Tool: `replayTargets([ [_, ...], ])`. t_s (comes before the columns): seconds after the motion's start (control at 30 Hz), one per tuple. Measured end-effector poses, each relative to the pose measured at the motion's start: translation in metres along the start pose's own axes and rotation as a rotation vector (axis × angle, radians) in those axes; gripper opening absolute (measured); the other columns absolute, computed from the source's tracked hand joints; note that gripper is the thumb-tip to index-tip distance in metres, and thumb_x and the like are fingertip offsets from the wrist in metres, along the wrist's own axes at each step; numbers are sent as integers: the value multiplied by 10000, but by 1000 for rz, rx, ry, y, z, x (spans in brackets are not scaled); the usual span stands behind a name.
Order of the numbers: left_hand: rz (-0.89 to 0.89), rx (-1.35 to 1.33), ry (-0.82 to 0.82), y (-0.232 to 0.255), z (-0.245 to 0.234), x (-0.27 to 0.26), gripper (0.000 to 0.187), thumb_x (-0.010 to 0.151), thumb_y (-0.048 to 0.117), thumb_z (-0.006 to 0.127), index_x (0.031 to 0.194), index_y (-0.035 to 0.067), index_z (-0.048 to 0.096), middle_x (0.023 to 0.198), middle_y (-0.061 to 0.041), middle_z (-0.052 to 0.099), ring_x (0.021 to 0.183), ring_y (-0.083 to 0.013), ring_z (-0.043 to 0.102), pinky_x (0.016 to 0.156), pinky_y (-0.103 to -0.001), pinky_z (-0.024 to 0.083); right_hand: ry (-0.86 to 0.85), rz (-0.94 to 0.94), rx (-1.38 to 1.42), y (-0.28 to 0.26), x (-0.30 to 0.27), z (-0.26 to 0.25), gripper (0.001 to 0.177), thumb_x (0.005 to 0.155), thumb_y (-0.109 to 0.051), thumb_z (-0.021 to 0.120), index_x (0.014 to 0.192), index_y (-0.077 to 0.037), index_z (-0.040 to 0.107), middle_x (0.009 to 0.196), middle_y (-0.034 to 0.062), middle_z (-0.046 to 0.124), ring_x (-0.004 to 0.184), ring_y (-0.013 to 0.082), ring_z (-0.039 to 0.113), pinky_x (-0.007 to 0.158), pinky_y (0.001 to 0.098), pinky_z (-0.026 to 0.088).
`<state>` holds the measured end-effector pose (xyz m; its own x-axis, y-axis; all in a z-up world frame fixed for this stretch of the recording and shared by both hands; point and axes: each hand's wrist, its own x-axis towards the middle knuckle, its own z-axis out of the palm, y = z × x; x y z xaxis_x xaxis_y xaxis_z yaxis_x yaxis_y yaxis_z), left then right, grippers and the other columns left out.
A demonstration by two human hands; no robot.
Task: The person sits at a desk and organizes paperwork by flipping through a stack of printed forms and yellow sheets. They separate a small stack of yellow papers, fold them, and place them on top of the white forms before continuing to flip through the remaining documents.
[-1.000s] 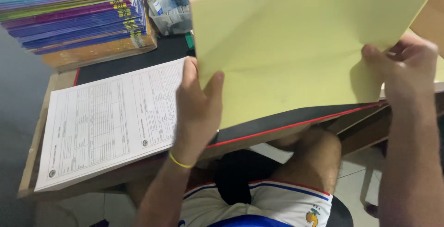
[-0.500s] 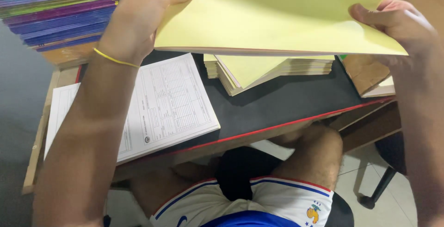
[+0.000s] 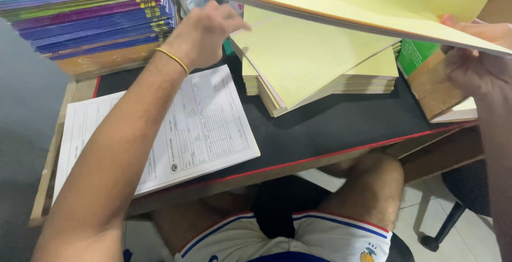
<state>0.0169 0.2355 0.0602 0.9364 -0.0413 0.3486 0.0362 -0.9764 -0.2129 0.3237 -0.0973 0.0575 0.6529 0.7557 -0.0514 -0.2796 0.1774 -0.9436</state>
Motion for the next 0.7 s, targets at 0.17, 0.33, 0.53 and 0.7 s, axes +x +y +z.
replayTargets([
  [0.17,-68,30,-285,5,16,8,765,656,-130,473,1313,258,421,1345,-138,354,1187,-339,336,885,-496,357,4,16,364,14,32,-73,26,883,-52,543,906,-50,531,968,32,641,633,56,595,438,55,571],
  [0.33,-124,-64,-291,0,15,10,741,641,-174,447,1274,210,475,1334,-154,361,1230,-347,304,893,-521,348,48,51,141,3,21,-54,121,961,-105,527,840,-110,528,762,-80,616,589,-64,568,411,0,529],
  [0.53,-94,-96,-169,2,22,8,681,679,-121,453,1320,104,406,1277,-206,417,1130,-396,386,850,-534,365,-235,6,502,15,33,-70,146,1002,-57,418,1040,64,490,970,118,626,682,141,611,497,143,608],
  [0.7,384,74,59,52,1,19,586,748,-28,476,1287,204,480,1221,-195,504,1053,-340,509,854,-477,422,281,-36,-28,4,12,-15,139,909,-152,645,793,-103,585,709,-73,607,588,-55,615,389,-23,487],
])
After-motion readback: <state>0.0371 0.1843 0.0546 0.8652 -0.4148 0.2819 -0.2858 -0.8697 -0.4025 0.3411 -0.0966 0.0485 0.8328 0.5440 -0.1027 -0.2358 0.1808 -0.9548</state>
